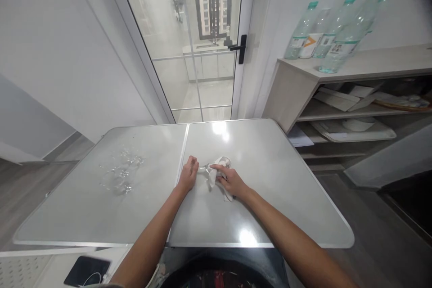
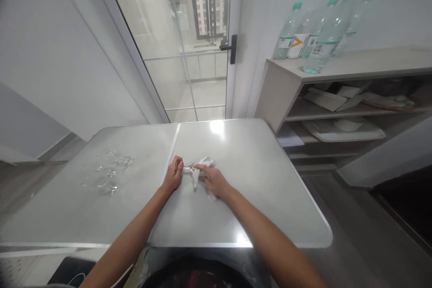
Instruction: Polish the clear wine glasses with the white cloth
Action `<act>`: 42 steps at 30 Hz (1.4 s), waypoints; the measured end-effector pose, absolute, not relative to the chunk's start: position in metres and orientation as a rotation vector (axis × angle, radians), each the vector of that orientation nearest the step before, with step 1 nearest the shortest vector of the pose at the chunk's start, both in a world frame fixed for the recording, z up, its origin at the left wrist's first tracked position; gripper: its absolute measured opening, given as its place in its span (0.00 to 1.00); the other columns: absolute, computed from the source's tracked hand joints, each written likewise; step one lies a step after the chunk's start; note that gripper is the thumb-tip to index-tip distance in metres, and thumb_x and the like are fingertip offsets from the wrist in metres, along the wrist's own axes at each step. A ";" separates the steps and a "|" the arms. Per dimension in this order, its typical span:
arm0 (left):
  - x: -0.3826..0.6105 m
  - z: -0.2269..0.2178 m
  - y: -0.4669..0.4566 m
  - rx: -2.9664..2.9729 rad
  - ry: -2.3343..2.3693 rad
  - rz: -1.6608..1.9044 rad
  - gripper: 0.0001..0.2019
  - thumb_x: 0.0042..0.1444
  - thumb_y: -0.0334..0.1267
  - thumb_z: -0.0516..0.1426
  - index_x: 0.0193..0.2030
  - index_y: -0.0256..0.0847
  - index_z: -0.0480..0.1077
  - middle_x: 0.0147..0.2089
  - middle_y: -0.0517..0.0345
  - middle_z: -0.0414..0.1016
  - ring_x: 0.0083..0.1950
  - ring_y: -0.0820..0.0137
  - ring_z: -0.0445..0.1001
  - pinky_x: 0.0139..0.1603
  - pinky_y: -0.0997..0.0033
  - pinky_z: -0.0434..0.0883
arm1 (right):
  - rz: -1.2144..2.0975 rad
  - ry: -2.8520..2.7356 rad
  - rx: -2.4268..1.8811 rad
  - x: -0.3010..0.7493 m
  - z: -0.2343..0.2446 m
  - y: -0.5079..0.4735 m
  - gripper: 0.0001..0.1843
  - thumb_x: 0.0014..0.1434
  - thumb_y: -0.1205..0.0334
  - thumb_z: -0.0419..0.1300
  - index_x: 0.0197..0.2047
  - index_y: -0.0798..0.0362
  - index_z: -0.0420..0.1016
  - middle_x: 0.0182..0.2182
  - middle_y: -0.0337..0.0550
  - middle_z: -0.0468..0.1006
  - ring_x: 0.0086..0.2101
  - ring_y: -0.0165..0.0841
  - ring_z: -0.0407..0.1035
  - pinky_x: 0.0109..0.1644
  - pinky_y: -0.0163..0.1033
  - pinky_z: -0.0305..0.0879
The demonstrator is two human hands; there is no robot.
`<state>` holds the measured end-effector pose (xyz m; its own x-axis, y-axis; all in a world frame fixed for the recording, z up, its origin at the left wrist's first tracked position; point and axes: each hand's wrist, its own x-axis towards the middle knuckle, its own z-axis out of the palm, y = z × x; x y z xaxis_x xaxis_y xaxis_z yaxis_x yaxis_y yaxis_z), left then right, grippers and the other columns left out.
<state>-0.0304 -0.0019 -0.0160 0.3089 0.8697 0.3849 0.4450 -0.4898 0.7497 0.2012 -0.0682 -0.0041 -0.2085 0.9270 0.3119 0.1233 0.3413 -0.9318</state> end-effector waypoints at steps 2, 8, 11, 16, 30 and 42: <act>-0.031 -0.016 -0.003 2.140 1.091 1.146 0.08 0.71 0.44 0.49 0.42 0.45 0.58 0.34 0.61 0.61 0.33 0.68 0.65 0.38 0.66 0.65 | 1.112 -1.327 -0.970 0.197 -0.004 -0.064 0.21 0.57 0.62 0.65 0.55 0.44 0.77 0.46 0.42 0.82 0.44 0.40 0.76 0.53 0.47 0.73; -0.030 -0.019 -0.008 2.254 0.986 1.073 0.07 0.70 0.41 0.49 0.39 0.45 0.58 0.34 0.61 0.61 0.30 0.70 0.62 0.34 0.68 0.62 | 1.468 -0.875 -1.001 0.196 -0.002 -0.058 0.28 0.55 0.48 0.70 0.56 0.47 0.74 0.35 0.39 0.78 0.30 0.35 0.72 0.33 0.40 0.75; -0.030 -0.019 -0.007 2.078 1.096 1.161 0.10 0.72 0.41 0.46 0.37 0.45 0.56 0.30 0.64 0.58 0.29 0.70 0.60 0.35 0.68 0.62 | 1.176 -1.320 -0.991 0.198 -0.001 -0.066 0.26 0.55 0.59 0.69 0.58 0.46 0.76 0.45 0.42 0.81 0.42 0.38 0.75 0.48 0.42 0.74; -0.031 -0.012 -0.005 1.983 1.149 1.223 0.14 0.72 0.45 0.47 0.34 0.44 0.58 0.28 0.64 0.55 0.28 0.70 0.58 0.33 0.68 0.60 | 1.040 -1.562 -0.986 0.194 -0.003 -0.072 0.26 0.55 0.69 0.63 0.57 0.42 0.79 0.44 0.39 0.83 0.40 0.36 0.76 0.52 0.44 0.71; -0.029 -0.015 -0.005 2.312 1.046 0.984 0.09 0.70 0.41 0.51 0.38 0.44 0.63 0.32 0.61 0.65 0.31 0.70 0.65 0.35 0.70 0.64 | 0.854 -1.206 -1.108 0.196 0.000 -0.064 0.21 0.53 0.63 0.66 0.51 0.48 0.75 0.46 0.42 0.77 0.45 0.39 0.73 0.51 0.41 0.70; -0.029 -0.013 -0.004 2.434 0.856 0.954 0.11 0.69 0.40 0.54 0.36 0.42 0.72 0.33 0.56 0.68 0.33 0.68 0.70 0.35 0.68 0.67 | 0.854 -1.116 -0.972 0.221 0.015 -0.065 0.19 0.58 0.54 0.65 0.53 0.46 0.72 0.48 0.45 0.75 0.46 0.42 0.72 0.53 0.44 0.68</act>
<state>-0.0294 -0.0045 -0.0127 0.5822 0.6620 0.4721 0.3975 -0.7382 0.5451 0.2215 -0.0654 0.0147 0.2302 0.9177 0.3239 -0.0724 0.3480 -0.9347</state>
